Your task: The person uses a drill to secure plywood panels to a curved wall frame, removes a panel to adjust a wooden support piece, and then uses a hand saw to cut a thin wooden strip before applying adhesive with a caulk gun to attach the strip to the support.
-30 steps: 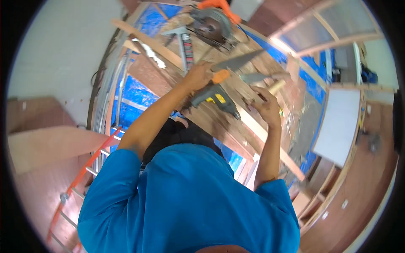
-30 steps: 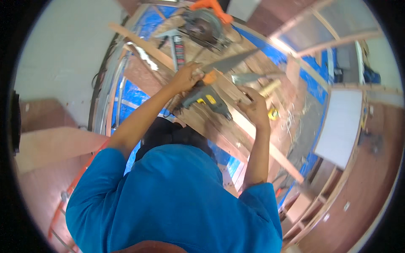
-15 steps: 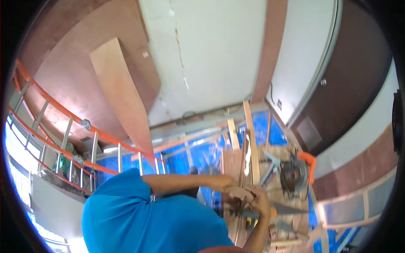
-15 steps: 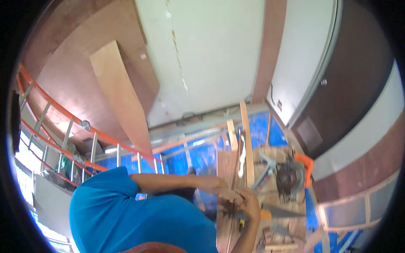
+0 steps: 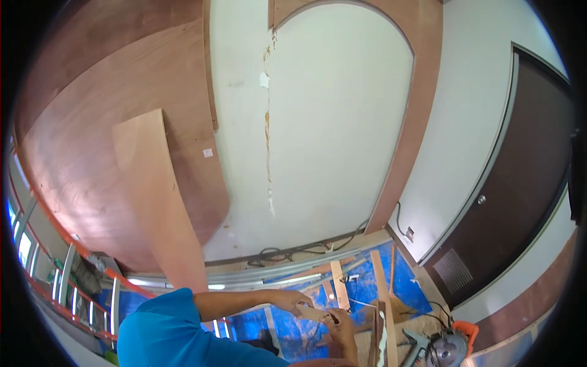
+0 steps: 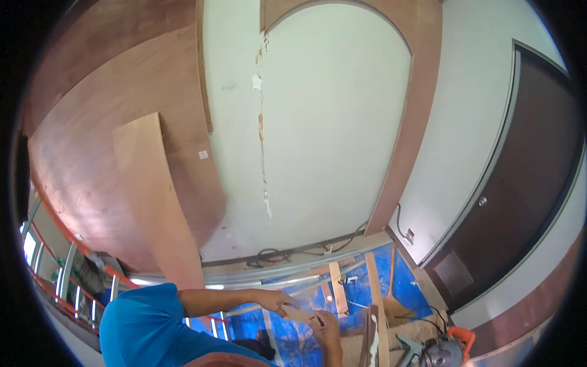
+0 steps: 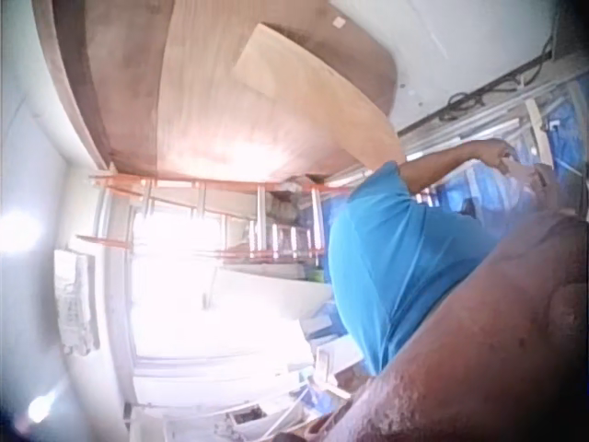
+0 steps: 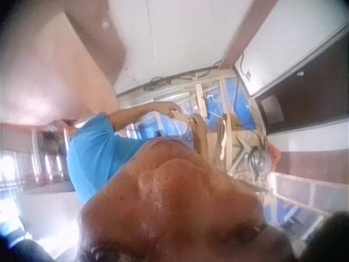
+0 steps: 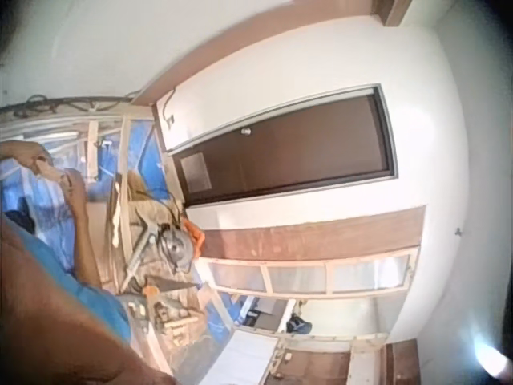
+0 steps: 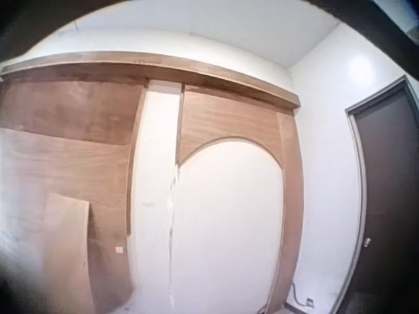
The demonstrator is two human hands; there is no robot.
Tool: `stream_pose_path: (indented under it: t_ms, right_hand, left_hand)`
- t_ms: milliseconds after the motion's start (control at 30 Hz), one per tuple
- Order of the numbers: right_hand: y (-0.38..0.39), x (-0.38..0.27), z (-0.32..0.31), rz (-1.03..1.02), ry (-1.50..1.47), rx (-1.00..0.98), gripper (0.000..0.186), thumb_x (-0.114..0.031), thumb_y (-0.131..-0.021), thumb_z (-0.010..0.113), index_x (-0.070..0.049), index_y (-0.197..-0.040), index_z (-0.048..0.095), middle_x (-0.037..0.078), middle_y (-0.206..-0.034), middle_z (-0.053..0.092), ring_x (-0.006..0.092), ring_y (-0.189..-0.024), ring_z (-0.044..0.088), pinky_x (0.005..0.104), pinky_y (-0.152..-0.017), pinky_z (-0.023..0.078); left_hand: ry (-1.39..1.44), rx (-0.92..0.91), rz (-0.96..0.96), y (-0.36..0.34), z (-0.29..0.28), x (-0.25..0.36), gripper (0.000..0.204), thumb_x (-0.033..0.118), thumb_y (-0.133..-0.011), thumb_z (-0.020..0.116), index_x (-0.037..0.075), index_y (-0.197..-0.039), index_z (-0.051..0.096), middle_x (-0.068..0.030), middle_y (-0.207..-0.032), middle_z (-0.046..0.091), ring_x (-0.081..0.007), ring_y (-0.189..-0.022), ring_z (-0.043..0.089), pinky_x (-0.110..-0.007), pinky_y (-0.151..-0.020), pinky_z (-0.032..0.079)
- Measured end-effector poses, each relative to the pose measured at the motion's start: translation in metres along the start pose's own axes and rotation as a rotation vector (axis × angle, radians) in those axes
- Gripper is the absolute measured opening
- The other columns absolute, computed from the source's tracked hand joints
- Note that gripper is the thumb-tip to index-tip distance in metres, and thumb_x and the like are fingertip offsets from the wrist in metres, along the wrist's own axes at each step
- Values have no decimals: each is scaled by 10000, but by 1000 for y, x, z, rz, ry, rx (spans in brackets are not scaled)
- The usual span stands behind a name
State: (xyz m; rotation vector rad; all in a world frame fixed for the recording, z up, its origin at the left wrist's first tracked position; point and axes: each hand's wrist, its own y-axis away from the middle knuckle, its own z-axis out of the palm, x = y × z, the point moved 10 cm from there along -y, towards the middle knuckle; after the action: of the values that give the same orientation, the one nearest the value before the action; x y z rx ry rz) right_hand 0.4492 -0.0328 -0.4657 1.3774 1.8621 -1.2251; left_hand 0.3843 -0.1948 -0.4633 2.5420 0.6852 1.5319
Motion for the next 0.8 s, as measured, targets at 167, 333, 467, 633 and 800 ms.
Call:
stream_pose_path:
  t_ms: [167,333,467,633,800]
  right_hand:
    - [-100,1,65,-75,-102,95,676,-149,-785,871,-27,-1386,588,225,-1396,548,337,-1175,624,384,-892,575]
    - [-151,44,140,245,-406,128,681,-113,-823,843,-5,-1427,549,172,-1345,572,257,-1080,638,345,-849,568]
    - [-172,40,177,404,-596,157,681,-27,-883,779,20,-1491,477,107,-1222,637,161,-938,663,277,-748,567]
    - [-205,-4,197,328,-726,-55,633,-22,-929,734,-23,-1508,478,90,-1167,674,142,-988,669,293,-794,574]
    - [-232,-16,230,431,-839,-190,577,-61,-960,725,-34,-1492,503,71,-1167,680,135,-985,670,294,-781,586]
  left_hand:
    - [36,201,-83,50,-68,-83,650,318,-876,813,13,-1398,575,-212,-1326,654,-297,-1218,628,-417,-1042,485]
    - [213,581,-183,103,-95,-129,644,355,-901,789,33,-1410,562,-231,-1281,668,-311,-1177,644,-410,-1007,494]
    - [447,680,-156,135,-100,-131,541,293,-959,747,42,-1400,561,-182,-1210,695,-246,-1122,652,-374,-978,500]
    - [611,720,-167,146,-108,-165,410,244,-992,725,27,-1319,608,-55,-1046,701,-123,-944,624,-320,-819,513]
    - [753,793,-110,142,-131,-186,320,242,-993,726,38,-1234,671,-33,-1038,696,-112,-919,619,-296,-810,507]
